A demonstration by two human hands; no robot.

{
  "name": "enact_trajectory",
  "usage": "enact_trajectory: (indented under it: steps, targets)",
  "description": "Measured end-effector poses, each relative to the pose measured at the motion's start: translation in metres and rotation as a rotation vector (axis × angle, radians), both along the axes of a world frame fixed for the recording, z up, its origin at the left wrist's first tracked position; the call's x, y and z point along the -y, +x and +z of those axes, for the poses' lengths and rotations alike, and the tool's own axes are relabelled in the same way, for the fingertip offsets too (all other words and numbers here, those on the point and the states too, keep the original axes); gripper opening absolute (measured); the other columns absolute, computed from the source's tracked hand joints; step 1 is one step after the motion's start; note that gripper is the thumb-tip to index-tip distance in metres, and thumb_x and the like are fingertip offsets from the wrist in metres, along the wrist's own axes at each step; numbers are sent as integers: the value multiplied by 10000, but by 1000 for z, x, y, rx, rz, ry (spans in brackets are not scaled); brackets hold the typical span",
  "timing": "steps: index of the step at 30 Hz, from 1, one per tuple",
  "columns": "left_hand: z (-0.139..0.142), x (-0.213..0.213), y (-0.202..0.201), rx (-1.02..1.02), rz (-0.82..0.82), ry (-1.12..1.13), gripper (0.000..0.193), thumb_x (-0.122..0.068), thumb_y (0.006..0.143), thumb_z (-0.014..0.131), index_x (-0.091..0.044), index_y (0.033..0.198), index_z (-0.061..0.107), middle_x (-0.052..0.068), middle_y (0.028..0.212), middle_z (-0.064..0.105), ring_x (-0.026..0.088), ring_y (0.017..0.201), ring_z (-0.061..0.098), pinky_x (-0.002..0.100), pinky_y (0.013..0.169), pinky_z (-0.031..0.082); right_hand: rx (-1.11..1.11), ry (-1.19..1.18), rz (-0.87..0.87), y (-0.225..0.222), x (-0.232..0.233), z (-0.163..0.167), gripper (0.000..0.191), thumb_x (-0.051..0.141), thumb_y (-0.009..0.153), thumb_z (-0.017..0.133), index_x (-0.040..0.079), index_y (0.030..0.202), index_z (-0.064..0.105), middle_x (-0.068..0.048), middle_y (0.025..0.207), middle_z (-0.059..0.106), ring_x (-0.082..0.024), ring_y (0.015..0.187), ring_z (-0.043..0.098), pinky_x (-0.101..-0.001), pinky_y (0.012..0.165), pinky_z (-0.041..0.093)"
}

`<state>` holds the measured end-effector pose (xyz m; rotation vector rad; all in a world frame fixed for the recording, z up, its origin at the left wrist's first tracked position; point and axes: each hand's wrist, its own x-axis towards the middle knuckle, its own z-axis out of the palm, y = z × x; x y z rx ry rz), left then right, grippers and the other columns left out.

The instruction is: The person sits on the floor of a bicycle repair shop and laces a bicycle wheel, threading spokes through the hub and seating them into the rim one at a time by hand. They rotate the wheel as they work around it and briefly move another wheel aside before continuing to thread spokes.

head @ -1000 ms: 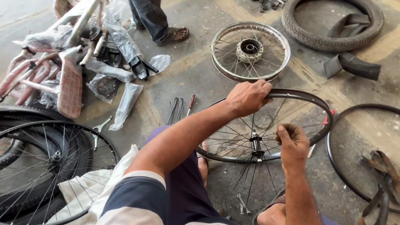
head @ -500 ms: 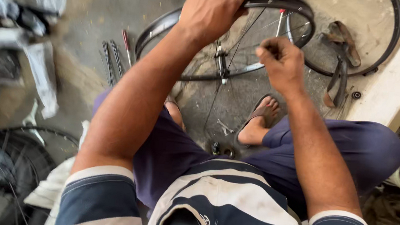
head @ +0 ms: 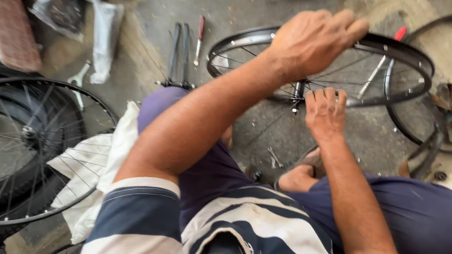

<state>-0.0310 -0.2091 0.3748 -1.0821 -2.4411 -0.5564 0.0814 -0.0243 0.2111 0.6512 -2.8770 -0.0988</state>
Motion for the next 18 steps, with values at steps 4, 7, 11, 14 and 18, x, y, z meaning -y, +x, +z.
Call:
enact_trajectory:
  steps: [4, 7, 11, 14, 18]
  targets:
    - [-1, 0, -4, 11, 51, 27, 249, -97, 930, 583, -101, 1176, 549, 94, 918, 626, 257, 705, 703, 410, 532, 527, 218, 14, -203, 5, -10, -22, 174, 166, 1024, 548, 137, 1018, 719, -100, 1039, 724, -298, 1050, 666, -489, 1011, 467]
    - [4, 1, -3, 16, 47, 12, 229, -120, 933, 599, -101, 1157, 554, 89, 922, 628, 259, 703, 701, 412, 533, 525, 356, -92, -265, 8, -19, -20, 286, 101, 858, 597, 86, 1113, 726, -192, 986, 712, -388, 935, 673, -512, 866, 497]
    - [3, -1, 3, 16, 13, 1, 217, -148, 935, 605, -104, 1144, 567, 88, 909, 634, 265, 698, 700, 417, 529, 517, 103, -462, -96, 7, -18, -7, 445, 56, 787, 624, -16, 1220, 701, -239, 1130, 699, -446, 995, 655, -502, 874, 514]
    - [-2, -11, 4, -64, 0, 29, 203, -158, 934, 610, -113, 1130, 581, 70, 927, 646, 246, 768, 710, 414, 584, 523, 240, -883, -118, 1, 0, 0, 218, 168, 1022, 665, 52, 1205, 691, -164, 1172, 704, -382, 1091, 682, -475, 942, 537]
    - [-13, -24, 3, -99, 3, 73, 260, -135, 924, 607, -118, 1184, 614, 67, 970, 680, 209, 790, 705, 372, 579, 522, 262, -783, -139, -4, 22, 10, 219, 239, 949, 757, 83, 1099, 728, -137, 1054, 673, -365, 1002, 646, -473, 880, 515]
